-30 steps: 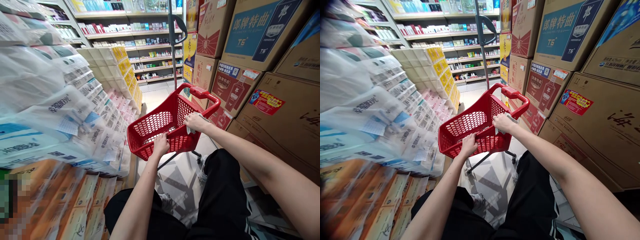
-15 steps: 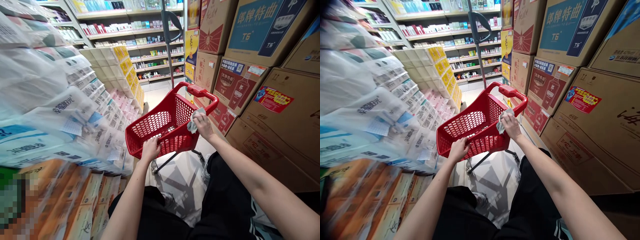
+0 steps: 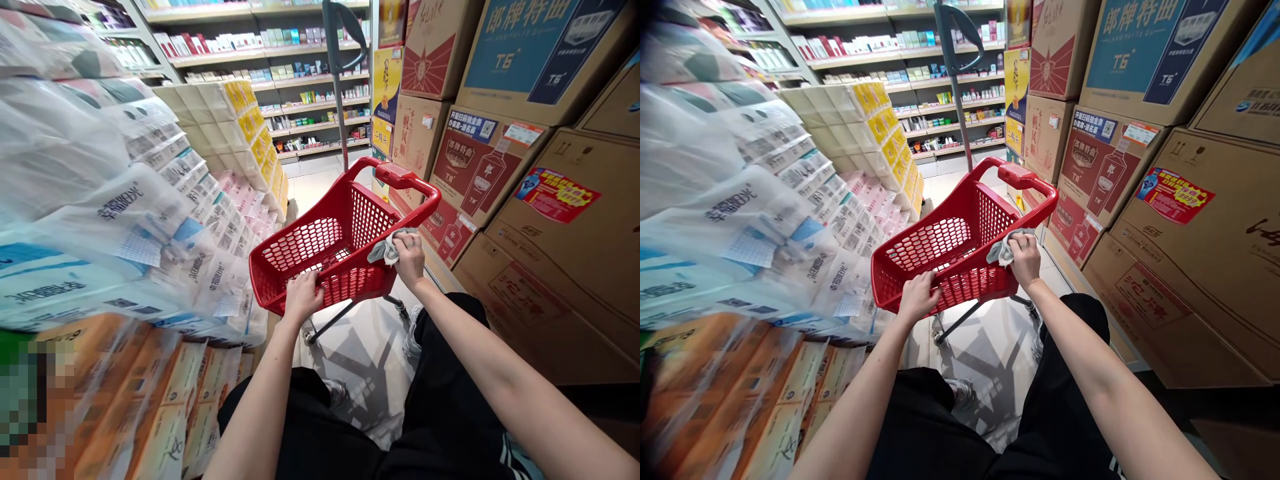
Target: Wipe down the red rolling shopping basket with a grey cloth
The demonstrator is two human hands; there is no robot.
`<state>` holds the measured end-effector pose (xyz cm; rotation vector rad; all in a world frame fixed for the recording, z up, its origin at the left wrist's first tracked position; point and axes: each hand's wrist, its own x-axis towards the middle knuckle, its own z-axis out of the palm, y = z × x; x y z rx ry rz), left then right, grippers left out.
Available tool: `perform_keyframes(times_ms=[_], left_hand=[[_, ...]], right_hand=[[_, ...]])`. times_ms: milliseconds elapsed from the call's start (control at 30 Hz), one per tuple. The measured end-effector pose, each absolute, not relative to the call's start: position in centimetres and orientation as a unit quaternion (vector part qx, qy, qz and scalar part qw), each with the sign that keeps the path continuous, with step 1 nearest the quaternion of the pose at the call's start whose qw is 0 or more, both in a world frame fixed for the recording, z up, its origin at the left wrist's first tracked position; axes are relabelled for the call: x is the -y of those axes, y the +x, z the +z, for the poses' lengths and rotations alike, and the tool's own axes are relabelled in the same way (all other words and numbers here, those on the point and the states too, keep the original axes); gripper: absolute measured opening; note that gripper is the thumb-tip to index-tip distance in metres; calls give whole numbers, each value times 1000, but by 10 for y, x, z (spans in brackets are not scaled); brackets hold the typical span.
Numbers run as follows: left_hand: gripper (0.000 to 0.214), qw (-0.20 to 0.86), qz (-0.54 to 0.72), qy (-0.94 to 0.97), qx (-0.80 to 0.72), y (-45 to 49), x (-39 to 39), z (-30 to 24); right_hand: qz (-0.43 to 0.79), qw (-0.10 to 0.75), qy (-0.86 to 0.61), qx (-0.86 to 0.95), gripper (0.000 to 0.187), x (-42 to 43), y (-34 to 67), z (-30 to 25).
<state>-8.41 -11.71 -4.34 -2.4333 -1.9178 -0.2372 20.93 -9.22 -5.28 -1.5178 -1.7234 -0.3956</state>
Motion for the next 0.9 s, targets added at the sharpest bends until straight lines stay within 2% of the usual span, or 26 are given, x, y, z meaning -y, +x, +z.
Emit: perform_keyframes(times_ms=[133, 267, 567, 767, 900], left_hand=[[34, 17, -82, -784, 615, -84, 121, -45], [36, 18, -94, -784, 613, -83, 122, -47], [35, 32, -104, -782, 614, -75, 120, -47], [37, 31, -93, -775, 625, -74, 124, -42], [37, 25, -95, -773, 627, -78, 125, -43]], right_hand=[[-155, 412, -634, 636, 26, 90, 202, -47], [-151, 385, -679, 607, 29, 88, 193, -49], [-92, 194, -639, 739, 35, 104, 120, -77], [-129, 195, -506, 830, 33, 104, 101, -81], [-166, 192, -529, 809, 32, 87, 149, -69]])
